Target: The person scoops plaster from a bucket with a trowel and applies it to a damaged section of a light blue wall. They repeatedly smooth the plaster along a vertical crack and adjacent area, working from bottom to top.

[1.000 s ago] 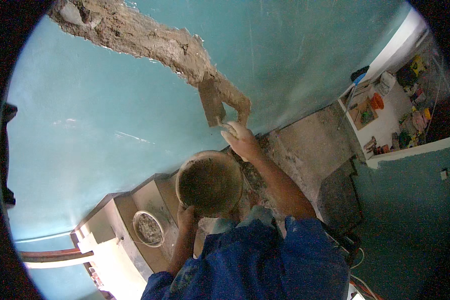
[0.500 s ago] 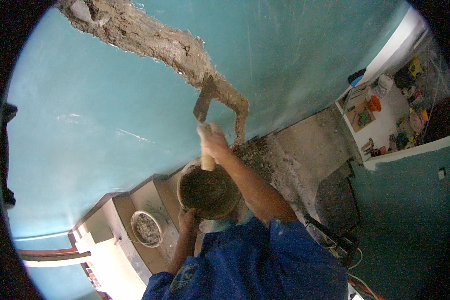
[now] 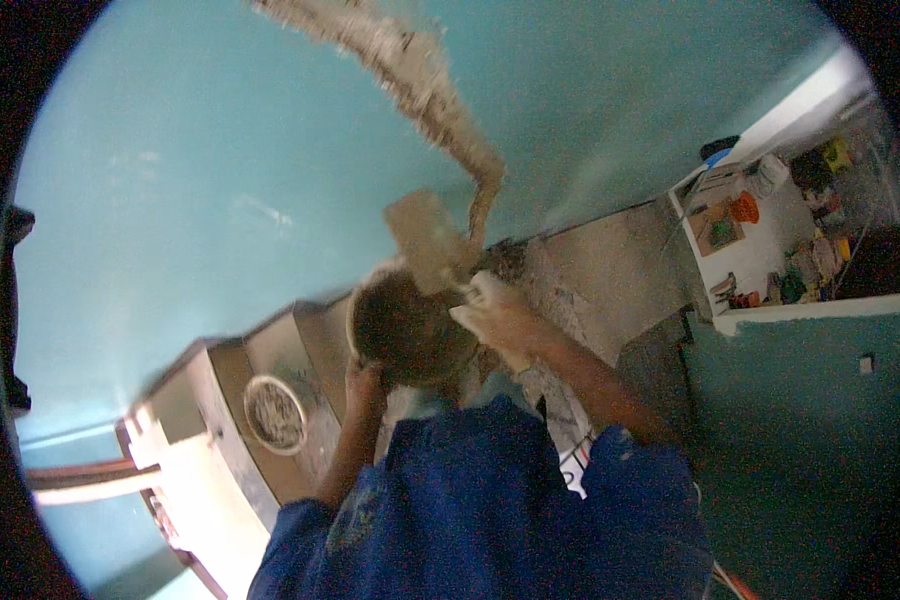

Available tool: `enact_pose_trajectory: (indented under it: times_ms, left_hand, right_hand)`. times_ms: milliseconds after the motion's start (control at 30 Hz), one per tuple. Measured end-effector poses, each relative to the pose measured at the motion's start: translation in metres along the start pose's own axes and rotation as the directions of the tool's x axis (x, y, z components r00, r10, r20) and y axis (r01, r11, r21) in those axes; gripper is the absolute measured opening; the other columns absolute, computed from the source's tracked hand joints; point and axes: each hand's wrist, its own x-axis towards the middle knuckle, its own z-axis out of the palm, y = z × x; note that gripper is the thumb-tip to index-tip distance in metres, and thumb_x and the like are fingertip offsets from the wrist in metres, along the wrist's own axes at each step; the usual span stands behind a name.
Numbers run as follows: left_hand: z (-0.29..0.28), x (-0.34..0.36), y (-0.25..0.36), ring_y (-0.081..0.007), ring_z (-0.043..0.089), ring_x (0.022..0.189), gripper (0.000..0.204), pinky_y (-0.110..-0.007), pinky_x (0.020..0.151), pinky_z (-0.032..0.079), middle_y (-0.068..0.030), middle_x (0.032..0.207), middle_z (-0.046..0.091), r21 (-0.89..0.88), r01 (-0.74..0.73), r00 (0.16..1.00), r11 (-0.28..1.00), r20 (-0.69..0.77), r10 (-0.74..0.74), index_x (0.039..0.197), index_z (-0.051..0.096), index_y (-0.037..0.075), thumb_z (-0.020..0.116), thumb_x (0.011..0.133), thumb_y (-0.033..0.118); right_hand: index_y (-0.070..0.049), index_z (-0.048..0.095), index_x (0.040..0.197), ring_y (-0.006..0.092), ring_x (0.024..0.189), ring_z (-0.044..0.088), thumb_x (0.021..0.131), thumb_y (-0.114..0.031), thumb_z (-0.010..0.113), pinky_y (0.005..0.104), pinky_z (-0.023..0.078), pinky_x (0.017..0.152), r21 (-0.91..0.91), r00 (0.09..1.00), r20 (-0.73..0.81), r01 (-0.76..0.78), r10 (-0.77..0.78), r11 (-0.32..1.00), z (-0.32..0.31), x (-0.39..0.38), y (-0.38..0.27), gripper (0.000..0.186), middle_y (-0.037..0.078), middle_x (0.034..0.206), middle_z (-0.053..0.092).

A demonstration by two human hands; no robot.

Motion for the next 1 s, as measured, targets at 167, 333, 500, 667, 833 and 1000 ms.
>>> enact_pose_trajectory:
  times_ms: [167, 333, 500, 667, 833, 1000]
  left_hand:
    - [0.009, 0.003, 0.012, -0.0204, 0.065, 0.078, 0.05, -0.034, 0.062, 0.055, -0.0099, 0.099, 0.065, -0.061, -0.034, 0.999, 0.998, 0.015, 0.035, 0.127, 0.055, 0.004, 0.054, 0.078, -0.006]
    - [0.017, -0.008, 0.018, -0.0213, 0.067, 0.086, 0.05, -0.033, 0.071, 0.056, -0.0112, 0.105, 0.066, -0.056, -0.106, 0.994, 0.993, 0.03, 0.108, 0.128, 0.054, 0.001, 0.054, 0.079, -0.005]
    - [0.016, -0.016, 0.026, -0.0214, 0.067, 0.092, 0.051, -0.032, 0.078, 0.056, -0.0127, 0.111, 0.067, 0.024, -0.133, 0.99, 0.991, 0.058, 0.132, 0.13, 0.053, -0.002, 0.056, 0.079, -0.003]
    - [0.022, -0.028, 0.027, -0.0211, 0.067, 0.094, 0.049, -0.032, 0.08, 0.055, -0.0115, 0.109, 0.068, 0.025, -0.172, 0.984, 0.985, 0.059, 0.17, 0.129, 0.055, -0.002, 0.057, 0.08, -0.002]
    - [0.021, -0.024, 0.027, -0.022, 0.067, 0.094, 0.047, -0.034, 0.083, 0.053, -0.0113, 0.105, 0.07, 0.237, -0.249, 0.968, 0.939, 0.058, 0.243, 0.128, 0.058, -0.002, 0.057, 0.081, 0.0]
    - [0.018, -0.009, 0.025, -0.0228, 0.067, 0.096, 0.048, -0.034, 0.085, 0.052, -0.0131, 0.107, 0.07, 0.263, -0.243, 0.97, 0.934, 0.088, 0.227, 0.128, 0.058, -0.002, 0.057, 0.08, 0.0]
  right_hand:
    - [-0.001, 0.06, 0.104, 0.0215, 0.084, 0.064, 0.089, -0.03, 0.072, 0.0394, 0.05, 0.068, 0.094, 0.993, 0.056, -0.111, 0.106, 0.989, -0.014, -0.031, 0.003, 0.035, 0.011, 0.089, 0.063]
    - [0.0, 0.06, 0.105, 0.0281, 0.083, 0.066, 0.088, -0.029, 0.07, 0.0417, 0.052, 0.07, 0.117, 0.966, 0.215, -0.171, 0.143, 0.978, 0.007, -0.035, 0.005, 0.035, 0.014, 0.085, 0.062]
    - [0.002, 0.053, 0.111, 0.0407, 0.087, 0.066, 0.085, -0.022, 0.067, 0.0493, 0.053, 0.076, -0.211, 0.956, 0.293, 0.059, 0.005, 0.976, 0.04, -0.015, 0.016, 0.037, 0.024, 0.089, 0.063]
    - [0.0, 0.05, 0.112, 0.049, 0.095, 0.063, 0.085, -0.015, 0.064, 0.0552, 0.052, 0.082, -0.227, 0.982, 0.188, 0.025, 0.019, 0.973, 0.053, 0.014, 0.028, 0.035, 0.028, 0.098, 0.063]
    - [-0.001, 0.049, 0.121, 0.0496, 0.099, 0.062, 0.086, -0.016, 0.065, 0.0566, 0.051, 0.084, -0.254, 0.985, 0.172, 0.037, 0.007, 0.966, 0.043, 0.019, 0.018, 0.041, 0.029, 0.102, 0.063]
    - [0.0, 0.047, 0.134, 0.0461, 0.108, 0.061, 0.089, -0.017, 0.065, 0.0512, 0.05, 0.09, -0.326, 0.991, 0.127, 0.016, 0.027, 0.945, 0.033, -0.002, -0.005, 0.051, 0.029, 0.118, 0.059]
